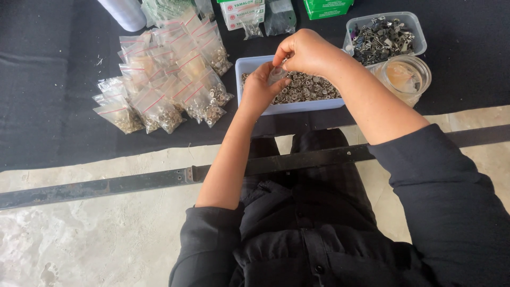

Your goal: Sorting small metal fasteners from a tray and placing them into small plastic bags.

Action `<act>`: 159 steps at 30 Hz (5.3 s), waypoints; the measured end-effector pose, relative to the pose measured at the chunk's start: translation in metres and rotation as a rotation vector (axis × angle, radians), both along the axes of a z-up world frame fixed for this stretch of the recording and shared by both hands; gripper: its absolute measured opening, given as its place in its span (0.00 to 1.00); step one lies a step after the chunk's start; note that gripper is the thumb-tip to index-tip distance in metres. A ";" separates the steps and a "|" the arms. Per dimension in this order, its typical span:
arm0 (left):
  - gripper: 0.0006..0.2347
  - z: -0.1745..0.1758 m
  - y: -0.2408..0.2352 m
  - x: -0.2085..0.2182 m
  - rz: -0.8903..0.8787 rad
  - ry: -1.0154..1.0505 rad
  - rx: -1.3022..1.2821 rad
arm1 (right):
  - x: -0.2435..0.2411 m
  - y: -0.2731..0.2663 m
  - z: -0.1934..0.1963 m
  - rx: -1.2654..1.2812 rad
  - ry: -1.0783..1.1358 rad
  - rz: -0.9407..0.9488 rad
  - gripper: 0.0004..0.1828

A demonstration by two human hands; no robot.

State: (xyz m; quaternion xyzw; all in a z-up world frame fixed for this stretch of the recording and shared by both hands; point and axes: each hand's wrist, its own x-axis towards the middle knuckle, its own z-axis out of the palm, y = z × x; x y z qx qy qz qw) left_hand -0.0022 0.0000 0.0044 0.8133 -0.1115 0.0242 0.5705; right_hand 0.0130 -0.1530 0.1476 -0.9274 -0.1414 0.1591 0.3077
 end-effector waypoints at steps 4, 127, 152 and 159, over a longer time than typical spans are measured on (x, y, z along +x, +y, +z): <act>0.19 0.001 0.000 -0.001 0.002 -0.008 -0.001 | 0.001 -0.001 -0.001 -0.009 -0.005 0.002 0.13; 0.10 0.041 0.107 0.053 0.313 -0.123 -0.285 | -0.188 -0.105 -0.070 0.236 -0.297 0.095 0.23; 0.25 -0.014 0.117 0.062 0.412 0.012 -0.271 | -0.202 -0.084 -0.077 0.106 -0.074 0.191 0.24; 0.24 0.036 0.093 -0.051 0.323 -0.593 0.159 | -0.189 -0.106 -0.074 0.126 -0.384 0.231 0.12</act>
